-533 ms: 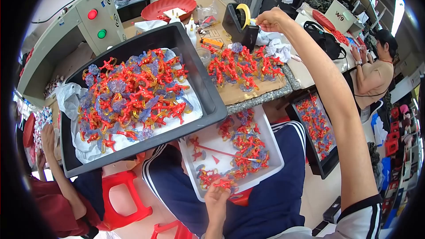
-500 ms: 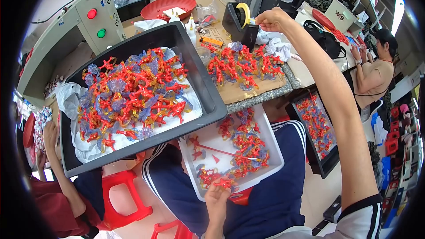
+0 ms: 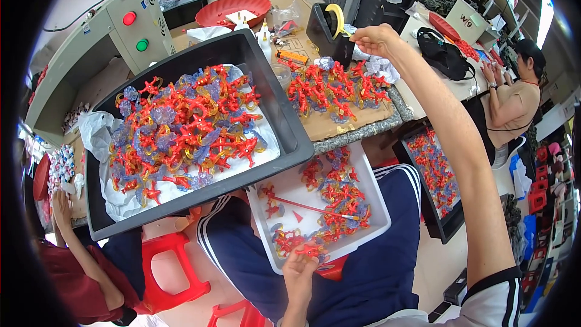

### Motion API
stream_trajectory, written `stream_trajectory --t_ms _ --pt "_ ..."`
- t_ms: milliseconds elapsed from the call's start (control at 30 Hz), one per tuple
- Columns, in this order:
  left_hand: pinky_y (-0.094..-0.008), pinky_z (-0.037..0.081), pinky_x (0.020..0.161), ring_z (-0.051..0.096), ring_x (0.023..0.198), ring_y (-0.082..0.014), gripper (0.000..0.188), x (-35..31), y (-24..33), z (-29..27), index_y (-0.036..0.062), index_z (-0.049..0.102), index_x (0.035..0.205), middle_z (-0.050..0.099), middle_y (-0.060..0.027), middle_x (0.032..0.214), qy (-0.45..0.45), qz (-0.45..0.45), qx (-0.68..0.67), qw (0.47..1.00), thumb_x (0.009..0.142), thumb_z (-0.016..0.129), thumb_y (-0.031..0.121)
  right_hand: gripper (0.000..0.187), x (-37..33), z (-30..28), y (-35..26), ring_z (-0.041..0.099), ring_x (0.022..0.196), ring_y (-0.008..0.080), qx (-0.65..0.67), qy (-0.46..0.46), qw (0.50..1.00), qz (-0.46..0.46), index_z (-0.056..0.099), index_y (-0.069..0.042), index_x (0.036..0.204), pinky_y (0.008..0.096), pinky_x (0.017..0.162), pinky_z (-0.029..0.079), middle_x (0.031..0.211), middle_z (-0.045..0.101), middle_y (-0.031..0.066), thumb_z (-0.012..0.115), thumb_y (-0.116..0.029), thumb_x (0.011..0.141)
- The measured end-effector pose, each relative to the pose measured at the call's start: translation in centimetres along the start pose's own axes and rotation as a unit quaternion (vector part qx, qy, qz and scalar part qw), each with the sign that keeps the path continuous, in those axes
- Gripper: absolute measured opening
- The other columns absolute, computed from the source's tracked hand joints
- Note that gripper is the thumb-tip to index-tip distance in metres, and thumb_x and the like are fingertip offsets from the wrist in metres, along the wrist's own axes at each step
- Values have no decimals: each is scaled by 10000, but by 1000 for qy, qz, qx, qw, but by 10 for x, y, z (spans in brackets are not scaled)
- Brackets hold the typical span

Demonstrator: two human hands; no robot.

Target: The person paints small plastic toy figures with a paint brush, using paint from a paint tray.

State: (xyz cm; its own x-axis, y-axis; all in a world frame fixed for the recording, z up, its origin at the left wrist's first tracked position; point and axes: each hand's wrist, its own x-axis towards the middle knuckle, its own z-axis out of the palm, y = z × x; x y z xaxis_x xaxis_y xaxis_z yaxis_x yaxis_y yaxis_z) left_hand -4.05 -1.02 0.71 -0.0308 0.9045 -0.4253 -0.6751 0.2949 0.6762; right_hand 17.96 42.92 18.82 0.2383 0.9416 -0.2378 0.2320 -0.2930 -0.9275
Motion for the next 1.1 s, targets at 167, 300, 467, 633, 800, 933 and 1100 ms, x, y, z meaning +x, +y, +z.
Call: stream_trajectory --t_ms 167,300,467,633,800,933,1100 --pt "-402 560 843 647 967 -300 323 -1 -4 -7 -35 530 1155 580 -162 1158 -16 -16 -10 1000 850 508 -140 81 0 5 10 629 561 175 55 21 998 -5 650 72 751 289 502 563 699 653 134 712 50 704" --pt "-410 563 838 648 957 -274 339 -5 -8 -4 -45 542 1150 617 -133 1073 -8 -2 -7 1000 822 507 -126 101 4 3 18 638 599 185 70 41 997 3 640 50 747 307 535 576 724 650 127 713 71 680" --pt "-411 563 840 648 957 -271 332 -4 -5 0 -45 544 1147 607 -127 1093 -2 -3 4 1000 828 501 -125 117 0 5 17 637 600 176 99 31 995 -4 641 52 754 299 520 573 735 656 128 717 68 667" --pt "-412 561 850 651 961 -265 343 1 -6 2 -50 540 1156 613 -130 1084 -1 -10 -13 1000 826 491 -132 100 3 9 24 628 555 163 56 67 996 -34 661 53 726 285 483 559 694 656 109 732 47 655" --pt "-415 556 856 654 958 -268 348 2 -2 4 -53 540 1160 630 -135 1060 2 -14 -6 1000 825 485 -132 79 4 11 30 611 499 147 -33 113 988 -105 690 28 683 257 478 539 633 645 88 749 0 638" --pt "-412 551 860 656 955 -268 351 2 -4 2 -48 540 1166 639 -145 1049 -2 -10 -7 1000 830 475 -126 136 -1 13 26 579 492 92 -116 133 973 -146 712 30 775 224 480 505 652 653 62 744 -48 668" --pt "-396 547 853 656 951 -263 360 -4 -8 2 -43 534 1176 641 -150 1042 2 -18 0 1000 829 476 -122 141 2 -5 45 670 614 161 -281 203 905 -246 746 -50 759 284 618 527 689 690 97 754 -136 647"
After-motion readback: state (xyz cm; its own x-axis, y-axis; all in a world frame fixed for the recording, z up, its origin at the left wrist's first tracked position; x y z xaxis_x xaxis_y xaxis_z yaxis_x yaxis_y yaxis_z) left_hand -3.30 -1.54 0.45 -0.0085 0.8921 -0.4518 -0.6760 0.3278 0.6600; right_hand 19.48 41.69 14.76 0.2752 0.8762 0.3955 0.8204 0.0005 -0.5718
